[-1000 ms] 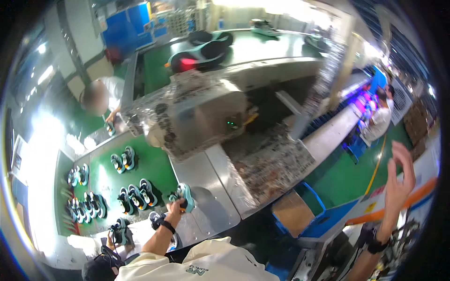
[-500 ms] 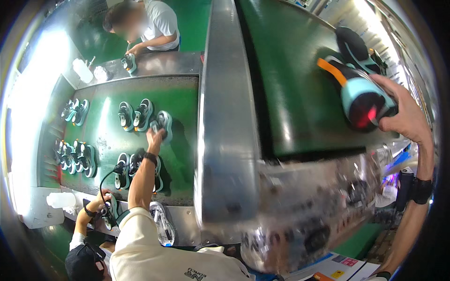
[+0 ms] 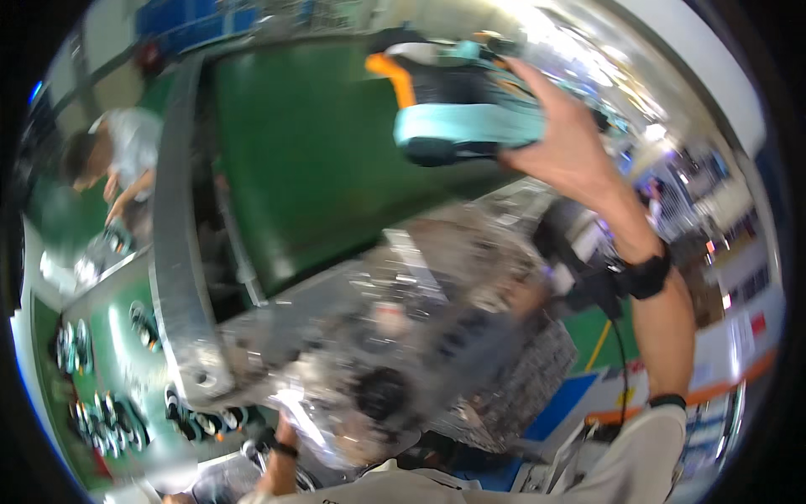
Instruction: The recorder operates a shoe-lasting machine to shape and attach shoe uppers to soles in an industrial setting.
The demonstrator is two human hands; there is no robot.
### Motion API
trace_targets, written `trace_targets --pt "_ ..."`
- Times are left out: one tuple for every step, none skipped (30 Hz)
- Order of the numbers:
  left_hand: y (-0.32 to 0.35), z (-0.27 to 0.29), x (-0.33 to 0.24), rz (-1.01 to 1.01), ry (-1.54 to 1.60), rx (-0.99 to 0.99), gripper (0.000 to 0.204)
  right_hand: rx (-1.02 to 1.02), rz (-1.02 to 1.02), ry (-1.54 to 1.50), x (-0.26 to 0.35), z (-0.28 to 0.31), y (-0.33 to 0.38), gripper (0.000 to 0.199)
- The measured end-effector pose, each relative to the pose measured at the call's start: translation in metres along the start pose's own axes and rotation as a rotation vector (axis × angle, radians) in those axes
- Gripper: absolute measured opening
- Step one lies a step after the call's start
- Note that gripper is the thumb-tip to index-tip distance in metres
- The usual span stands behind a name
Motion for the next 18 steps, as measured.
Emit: trace_targets --pt "0.081 -0.034 0.082 0.412 0.764 -0.102 0.052 -0.052 -0.022 -0.03 0.004 0.015 0.006 0.094" --pt "0.042 -0.11 0.056 0.872 1.533 -0.152 0.055 -0.128 -0.019 -0.016 -0.001 0.038 0.021 0.095" --pt "0.03 -0.137 -0.015 0.868 0.811 0.429 0.052 -0.229 0.02 0.045 -0.013 0.06 0.041 0.091" --pt "0.006 -0.16 -0.083 0.595 0.877 0.534 0.049 -0.28 0.049 0.031 -0.018 0.082 0.061 0.09" --pt "-0.007 -0.179 -0.138 0.709 0.975 0.583 0.041 -0.327 0.075 0.037 -0.018 0.107 0.087 0.089" --pt "-0.018 -0.196 -0.183 0.838 1.059 0.636 0.035 -0.333 0.071 0.066 -0.018 0.128 0.115 0.089" --pt "-0.023 -0.207 -0.206 0.844 1.021 0.703 0.035 -0.338 0.066 0.075 -0.015 0.14 0.143 0.088" --pt "-0.029 -0.226 -0.241 0.789 1.244 0.826 0.042 -0.29 0.097 0.022 -0.019 0.15 0.176 0.095" --pt "-0.036 -0.241 -0.278 0.749 1.468 0.946 0.05 -0.17 0.057 0.134 -0.018 0.162 0.211 0.087" --pt "-0.048 -0.264 -0.309 0.81 1.545 1.026 0.057 -0.204 0.071 0.222 -0.02 0.171 0.252 0.077" --pt "-0.059 -0.286 -0.342 0.897 1.612 1.081 0.066 -0.226 0.086 0.293 -0.022 0.17 0.293 0.067" --pt "-0.067 -0.302 -0.371 0.897 1.522 1.083 0.076 -0.233 0.065 0.322 -0.015 0.179 0.333 0.058" --pt "-0.064 -0.318 -0.374 0.936 1.426 1.027 0.075 -0.248 0.06 0.341 -0.005 0.19 0.366 0.049" --pt "-0.064 -0.334 -0.381 1.211 1.544 0.84 0.069 -0.223 0.092 0.377 -0.001 0.205 0.387 0.053" --pt "-0.039 -0.368 -0.393 1.284 1.49 0.968 0.069 -0.15 0.079 0.431 -0.002 0.212 0.424 0.058" --pt "-0.02 -0.38 -0.404 1.27 1.528 1.056 0.07 -0.196 0.078 0.419 0.006 0.22 0.453 0.06" --pt "0.002 -0.4 -0.407 1.267 1.574 1.147 0.071 -0.148 -0.013 0.403 0.003 0.228 0.482 0.063" --pt "0.024 -0.418 -0.408 1.266 1.623 1.233 0.072 -0.032 -0.11 0.476 -0.002 0.235 0.512 0.066"
Point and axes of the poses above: each hand's wrist, its own y-axis away from the middle knuckle, its own z-axis out of the back of the hand, x = y × z, the point moved 8 cm from there along -y, towards the middle knuckle, and after that the axes turned 15 degrees about y, right-handed, at the moved point
